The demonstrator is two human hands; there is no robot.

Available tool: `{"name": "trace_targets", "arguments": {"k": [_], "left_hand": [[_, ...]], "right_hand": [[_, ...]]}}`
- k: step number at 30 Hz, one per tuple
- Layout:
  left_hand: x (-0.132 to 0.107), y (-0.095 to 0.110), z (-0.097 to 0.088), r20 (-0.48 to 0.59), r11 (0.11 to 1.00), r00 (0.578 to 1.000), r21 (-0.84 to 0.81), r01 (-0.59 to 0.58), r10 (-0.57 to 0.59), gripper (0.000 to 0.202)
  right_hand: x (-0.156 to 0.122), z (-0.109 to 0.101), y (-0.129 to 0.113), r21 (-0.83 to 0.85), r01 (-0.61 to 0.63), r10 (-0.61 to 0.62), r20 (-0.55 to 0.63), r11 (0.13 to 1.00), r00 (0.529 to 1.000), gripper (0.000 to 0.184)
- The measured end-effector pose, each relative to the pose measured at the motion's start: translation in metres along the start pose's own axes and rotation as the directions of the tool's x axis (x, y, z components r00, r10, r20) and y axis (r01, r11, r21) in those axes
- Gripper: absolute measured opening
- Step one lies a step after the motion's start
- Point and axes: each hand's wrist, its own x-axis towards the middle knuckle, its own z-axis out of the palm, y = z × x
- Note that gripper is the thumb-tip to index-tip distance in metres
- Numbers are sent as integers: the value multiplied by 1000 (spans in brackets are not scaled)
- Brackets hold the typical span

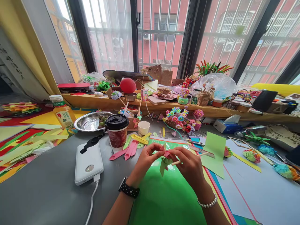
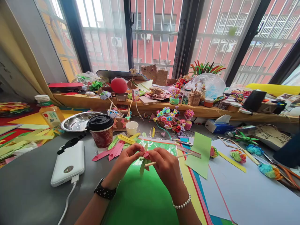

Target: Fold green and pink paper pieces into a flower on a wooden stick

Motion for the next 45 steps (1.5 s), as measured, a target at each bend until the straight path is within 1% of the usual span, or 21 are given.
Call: {"name": "trace_targets", "arguments": {"k": [3, 7, 9, 11, 14, 16, 20, 22, 25, 26, 31, 34, 36, 39, 42, 45], "left_hand": [[-1, -1, 2, -38, 999, 999, 17, -37, 37, 14], [0, -4, 3, -76, 996, 994, 29, -79, 81, 13], [-1, -4, 3, -90, 989, 988, 82, -122, 129, 12], [-1, -3, 3, -113, 966, 971, 178, -189, 210, 9], [-3, -2, 3, -139, 886, 922, 359, -293, 361, 6], [-4, -3, 4, -130, 822, 887, 455, -343, 443, 6], [-7, -7, 8, -68, 719, 832, 545, -431, 550, 9], [-8, -10, 10, -14, 648, 786, 576, -499, 618, 11], [-9, -13, 13, 65, 515, 698, 628, -584, 713, 13], [-9, -14, 14, 86, 478, 679, 646, -596, 730, 14], [-8, -20, 17, 160, 342, 629, 725, -598, 761, 17], [-8, -22, 18, 174, 281, 588, 750, -600, 790, 17], [-9, -23, 18, 195, 242, 569, 763, -600, 799, 16], [-11, -23, 18, 235, 194, 560, 775, -601, 794, 16], [-12, -22, 18, 258, 174, 558, 777, -605, 788, 15], [-12, -22, 18, 274, 159, 553, 776, -611, 787, 15]], "right_hand": [[-2, 1, 1, -15, 9, -9, 6, 1000, 1000, 14], [-3, 3, 2, 5, -2, 2, -23, 1000, 1000, 13], [-3, 4, 5, 23, -38, 39, -18, 999, 999, 13], [-3, 4, 8, 18, -104, 104, -8, 994, 995, 14], [-2, 3, 12, 13, -203, 203, -12, 979, 979, 15], [-1, 1, 11, 33, -245, 246, -1, 969, 969, 18], [1, 0, 9, 100, -257, 254, 34, 961, 966, 18], [1, 1, 8, 146, -265, 262, 44, 953, 964, 16], [2, 0, 7, 243, -335, 327, 73, 910, 942, 18], [3, -1, 7, 277, -358, 347, 89, 892, 934, 18], [4, -2, 6, 380, -394, 371, 135, 837, 919, 15], [4, -1, 6, 385, -399, 379, 131, 832, 916, 15], [3, 0, 7, 362, -405, 391, 114, 840, 913, 15], [3, -1, 9, 316, -420, 411, 98, 851, 906, 16], [3, -2, 10, 289, -430, 417, 109, 855, 902, 16], [3, -2, 11, 274, -420, 412, 90, 865, 907, 15]]}}
